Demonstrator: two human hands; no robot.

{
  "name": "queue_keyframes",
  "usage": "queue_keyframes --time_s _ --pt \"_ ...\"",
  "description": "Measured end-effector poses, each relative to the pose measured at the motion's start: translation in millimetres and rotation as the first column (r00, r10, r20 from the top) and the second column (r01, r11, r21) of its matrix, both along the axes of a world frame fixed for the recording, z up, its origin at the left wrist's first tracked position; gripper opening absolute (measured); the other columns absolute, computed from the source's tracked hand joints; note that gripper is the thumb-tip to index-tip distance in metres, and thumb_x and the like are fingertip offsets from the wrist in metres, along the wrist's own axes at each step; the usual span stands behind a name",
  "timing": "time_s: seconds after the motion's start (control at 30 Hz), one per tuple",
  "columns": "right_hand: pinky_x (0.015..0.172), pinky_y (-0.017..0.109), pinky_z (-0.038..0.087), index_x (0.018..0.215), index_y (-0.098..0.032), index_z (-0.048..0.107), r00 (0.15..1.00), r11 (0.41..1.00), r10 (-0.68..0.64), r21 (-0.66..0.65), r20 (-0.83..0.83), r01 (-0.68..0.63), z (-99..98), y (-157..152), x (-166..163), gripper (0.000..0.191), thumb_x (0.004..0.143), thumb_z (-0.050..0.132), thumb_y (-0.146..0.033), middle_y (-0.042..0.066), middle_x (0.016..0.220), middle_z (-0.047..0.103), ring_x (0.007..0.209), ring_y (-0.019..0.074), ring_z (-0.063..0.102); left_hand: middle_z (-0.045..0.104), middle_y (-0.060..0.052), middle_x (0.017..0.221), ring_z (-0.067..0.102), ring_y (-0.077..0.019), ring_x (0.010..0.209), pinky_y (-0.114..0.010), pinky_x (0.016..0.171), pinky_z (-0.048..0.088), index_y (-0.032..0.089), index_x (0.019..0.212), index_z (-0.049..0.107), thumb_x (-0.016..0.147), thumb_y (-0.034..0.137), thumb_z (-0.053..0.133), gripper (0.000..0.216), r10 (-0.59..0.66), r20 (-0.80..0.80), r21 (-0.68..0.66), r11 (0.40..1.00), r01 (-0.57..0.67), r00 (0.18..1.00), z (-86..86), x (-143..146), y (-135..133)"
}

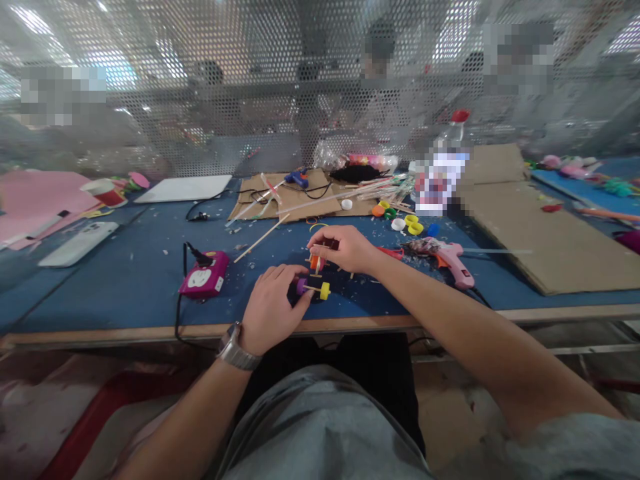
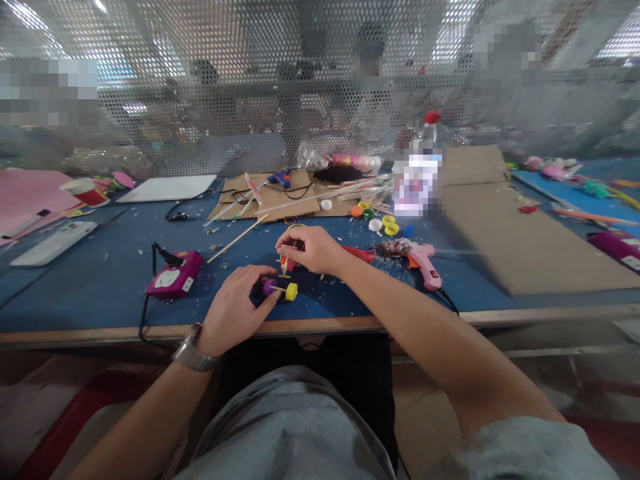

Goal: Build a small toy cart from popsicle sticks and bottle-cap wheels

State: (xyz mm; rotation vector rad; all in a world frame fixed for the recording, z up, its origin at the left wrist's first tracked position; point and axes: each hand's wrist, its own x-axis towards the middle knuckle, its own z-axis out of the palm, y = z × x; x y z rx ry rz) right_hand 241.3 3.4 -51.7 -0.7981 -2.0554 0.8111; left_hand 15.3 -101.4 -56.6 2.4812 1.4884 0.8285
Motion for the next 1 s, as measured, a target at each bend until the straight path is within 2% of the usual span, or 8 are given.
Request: queue_keyframes --time_s 0.3,0.47,0.6,0.7,0.87,1.0 --pt "0.070 0.029 0.051 0.103 -0.019 0.085 0.999 1.000 -0.003 -0.006 -0.035 0.003 0.2 4 3 0.021 0.097 0.078 -0.038 0.004 0.091 0.083 0.073 0.0160 0.069 0.076 -0.007 0.111 0.067 -0.0293 0.102 -0.046 0.094 0.053 0.022 0.123 0.068 0.098 0.029 0.072 0.026 -0.031 0.008 -0.008 0.999 0.031 0.999 1.3 0 -1" --pt "0.072 0.030 0.051 0.102 -0.022 0.087 0.997 1.000 -0.027 0.005 -0.071 0.028 1.9 10 10 0.020 0.095 0.083 -0.040 0.006 0.096 0.083 0.081 0.0177 0.071 0.076 -0.007 0.109 0.068 -0.0303 0.102 -0.046 0.094 0.052 0.023 0.120 0.070 0.097 0.027 0.070 0.023 0.014 0.003 -0.011 1.000 -0.014 1.000 1.2 0 -1" --pt "0.073 0.033 0.051 0.102 -0.023 0.087 0.992 0.998 -0.054 0.032 -0.112 0.058 2.1 15 13 0.028 0.095 0.083 -0.051 0.006 0.100 0.078 0.079 0.0169 0.066 0.077 -0.008 0.107 0.068 -0.0314 0.103 -0.049 0.095 0.051 0.023 0.115 0.071 0.098 0.028 0.069 0.019 0.069 0.005 0.000 0.998 -0.069 0.998 1.7 0 -2" --pt "0.077 0.035 0.052 0.103 -0.023 0.087 0.988 0.996 -0.072 0.039 -0.134 0.078 4.6 17 15 0.034 0.095 0.082 -0.055 0.006 0.096 0.075 0.080 0.0174 0.063 0.077 -0.008 0.107 0.068 -0.0321 0.103 -0.050 0.094 0.050 0.023 0.114 0.072 0.099 0.031 0.068 0.018 0.109 0.010 0.003 0.994 -0.109 0.994 2.2 1 -2" --pt "0.072 0.032 0.050 0.106 -0.019 0.085 0.987 0.996 -0.088 -0.009 -0.136 0.087 9.5 15 18 0.038 0.098 0.077 -0.055 0.007 0.095 0.079 0.076 0.0168 0.061 0.078 -0.008 0.113 0.068 -0.0338 0.107 -0.053 0.097 0.050 0.024 0.115 0.071 0.097 0.033 0.072 0.021 0.099 0.036 -0.014 0.995 -0.099 0.994 1.4 2 -2" --pt "0.067 0.030 0.047 0.107 -0.018 0.084 0.991 0.997 -0.061 -0.043 -0.120 0.057 10.0 12 17 0.039 0.095 0.079 -0.054 0.005 0.087 0.077 0.071 0.0151 0.057 0.074 -0.010 0.119 0.067 -0.0317 0.112 -0.053 0.103 0.052 0.024 0.128 0.066 0.101 0.035 0.068 0.029 0.087 0.143 -0.017 0.996 -0.086 0.986 2.1 -1 -2"
